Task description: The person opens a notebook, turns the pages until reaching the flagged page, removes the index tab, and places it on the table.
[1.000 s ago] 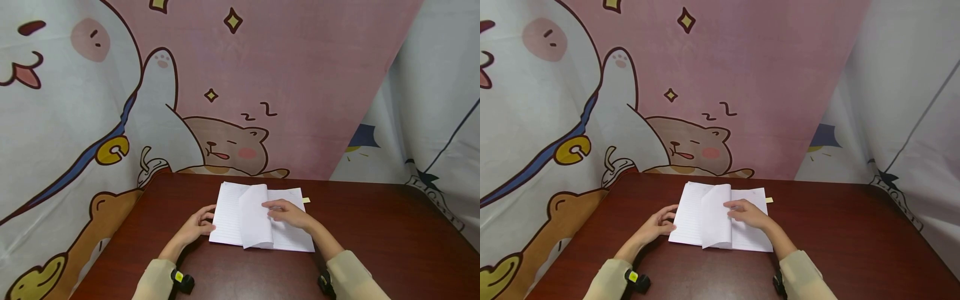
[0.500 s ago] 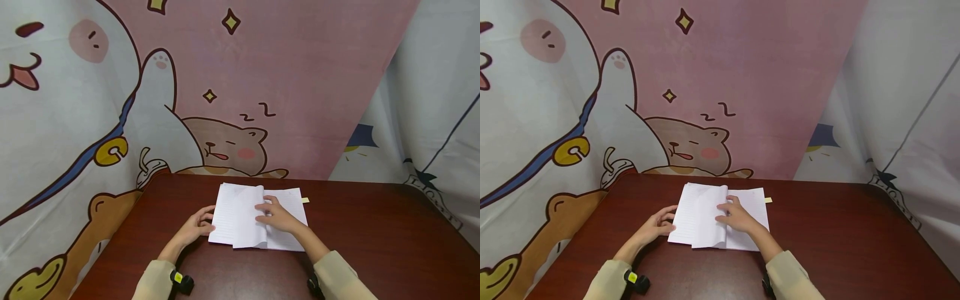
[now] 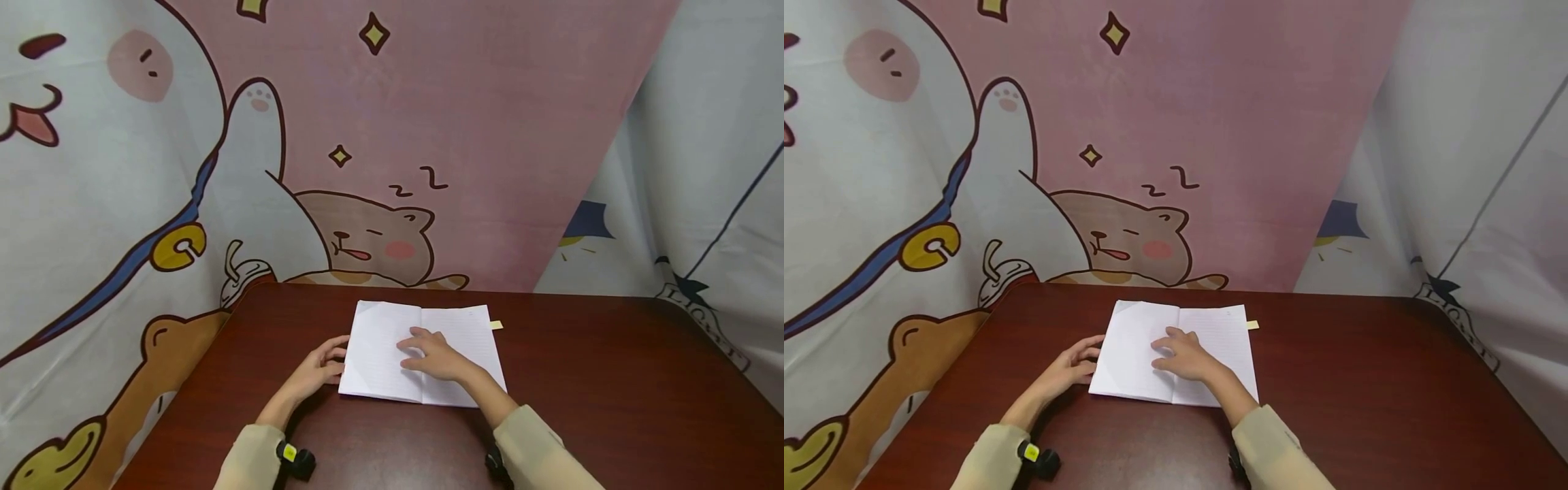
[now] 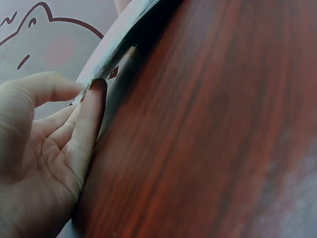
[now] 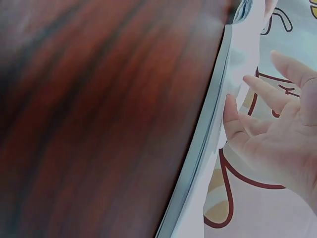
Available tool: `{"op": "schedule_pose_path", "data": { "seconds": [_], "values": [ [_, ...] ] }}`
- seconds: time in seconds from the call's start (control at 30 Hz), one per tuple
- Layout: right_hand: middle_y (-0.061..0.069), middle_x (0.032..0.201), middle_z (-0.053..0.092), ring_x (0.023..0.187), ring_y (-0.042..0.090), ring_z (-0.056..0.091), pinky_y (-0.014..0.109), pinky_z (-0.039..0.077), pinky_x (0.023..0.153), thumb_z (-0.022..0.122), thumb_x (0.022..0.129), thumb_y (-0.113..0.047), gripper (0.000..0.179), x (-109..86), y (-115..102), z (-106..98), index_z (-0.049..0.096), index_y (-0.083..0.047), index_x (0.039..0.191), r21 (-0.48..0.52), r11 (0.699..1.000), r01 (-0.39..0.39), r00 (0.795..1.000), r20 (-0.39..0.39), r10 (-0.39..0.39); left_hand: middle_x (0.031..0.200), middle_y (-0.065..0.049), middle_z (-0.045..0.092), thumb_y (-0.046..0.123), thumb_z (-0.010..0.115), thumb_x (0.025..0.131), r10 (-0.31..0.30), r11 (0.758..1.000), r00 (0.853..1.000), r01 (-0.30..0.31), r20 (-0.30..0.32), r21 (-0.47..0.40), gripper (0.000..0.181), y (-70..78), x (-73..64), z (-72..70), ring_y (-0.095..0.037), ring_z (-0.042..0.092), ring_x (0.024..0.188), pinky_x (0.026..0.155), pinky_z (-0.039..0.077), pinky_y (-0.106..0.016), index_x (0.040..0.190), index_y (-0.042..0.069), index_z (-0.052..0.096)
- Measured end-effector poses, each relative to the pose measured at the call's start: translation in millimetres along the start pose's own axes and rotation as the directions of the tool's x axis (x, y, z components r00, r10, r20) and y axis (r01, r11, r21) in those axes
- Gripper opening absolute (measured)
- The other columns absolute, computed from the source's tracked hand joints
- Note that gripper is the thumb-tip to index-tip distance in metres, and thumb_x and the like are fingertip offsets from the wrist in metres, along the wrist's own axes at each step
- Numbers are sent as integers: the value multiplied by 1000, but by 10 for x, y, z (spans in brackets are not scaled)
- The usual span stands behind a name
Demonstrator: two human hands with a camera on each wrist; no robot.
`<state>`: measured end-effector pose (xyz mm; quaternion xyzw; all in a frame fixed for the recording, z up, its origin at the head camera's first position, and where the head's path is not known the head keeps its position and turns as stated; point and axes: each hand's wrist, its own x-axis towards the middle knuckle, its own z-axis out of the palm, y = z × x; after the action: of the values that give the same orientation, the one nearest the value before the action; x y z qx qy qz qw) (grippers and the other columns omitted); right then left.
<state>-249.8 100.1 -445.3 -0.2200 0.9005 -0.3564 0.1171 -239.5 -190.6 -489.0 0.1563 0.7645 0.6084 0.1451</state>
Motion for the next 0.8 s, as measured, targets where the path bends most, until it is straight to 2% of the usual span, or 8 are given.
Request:
{"op": "schedule_pose_path", "data": {
  "seconds": [0.1, 0.17, 0.33, 0.47, 0.53, 0.6, 0.67, 0.8],
  "values": [
    [27, 154, 38, 140, 50, 32, 66, 25, 112, 68, 93, -24, 40, -3, 5, 1, 67, -5, 128, 4, 1000, -8, 1000, 7, 8, 133, -32, 54, 11, 52, 101, -19, 1000, 1000, 19, -17, 2, 56, 8, 2, 5, -9, 64, 96, 81, 58, -32, 152, 0, 32],
    [27, 155, 38, 140, 50, 32, 66, 25, 112, 68, 92, -24, 40, -5, 11, 2, 67, -5, 127, 6, 1000, -10, 1000, 9, 10, 132, -32, 54, 13, 54, 101, -20, 1000, 1000, 20, -24, 9, 57, 10, 5, 8, -10, 64, 96, 80, 58, -32, 152, 0, 33],
    [26, 154, 38, 138, 49, 34, 65, 28, 110, 68, 93, -26, 40, -3, 27, -6, 67, -7, 127, 12, 1000, 5, 1000, 11, -5, 127, -31, 57, 10, 67, 95, -7, 999, 999, 8, -31, 33, 66, 1, 9, 9, -9, 64, 90, 75, 57, -26, 150, -2, 34],
    [27, 152, 41, 139, 50, 35, 66, 26, 112, 66, 94, -25, 38, 1, 62, -36, 67, -5, 127, 37, 999, 36, 999, 7, -36, 124, -31, 58, 8, 69, 92, -1, 999, 999, 3, -36, 46, 68, 5, 15, 5, -11, 65, 88, 73, 57, -26, 149, -3, 35],
    [29, 148, 44, 135, 49, 42, 64, 31, 112, 65, 95, -23, 37, 5, 109, -61, 66, -2, 127, 76, 995, 69, 998, -1, -69, 124, -30, 59, 8, 70, 92, -7, 999, 999, 9, -40, 51, 68, 12, 15, 7, -12, 65, 89, 74, 57, -27, 149, -3, 36],
    [27, 143, 51, 130, 46, 50, 60, 37, 110, 63, 96, -21, 36, 6, 165, -97, 65, -1, 126, 109, 991, 84, 996, -20, -82, 124, -30, 59, 8, 70, 92, -12, 998, 999, 14, -42, 53, 68, 15, 8, 9, -14, 65, 89, 74, 58, -28, 149, -3, 36],
    [25, 138, 57, 121, 40, 59, 51, 49, 101, 62, 97, -19, 36, 1, 225, -150, 65, 0, 127, 149, 985, 82, 996, -47, -76, 124, -29, 59, 8, 70, 92, -12, 999, 999, 15, -43, 51, 68, 14, -1, 12, -14, 65, 89, 74, 58, -28, 149, -3, 35],
    [26, 132, 61, 110, 30, 65, 35, 56, 87, 60, 97, -13, 36, -49, 355, -304, 62, 5, 128, 259, 965, 31, 990, -142, 6, 125, -30, 59, 8, 69, 92, -11, 999, 999, 13, -39, 48, 68, 3, -14, 25, -13, 65, 89, 74, 58, -27, 150, -3, 35]
  ]
}}
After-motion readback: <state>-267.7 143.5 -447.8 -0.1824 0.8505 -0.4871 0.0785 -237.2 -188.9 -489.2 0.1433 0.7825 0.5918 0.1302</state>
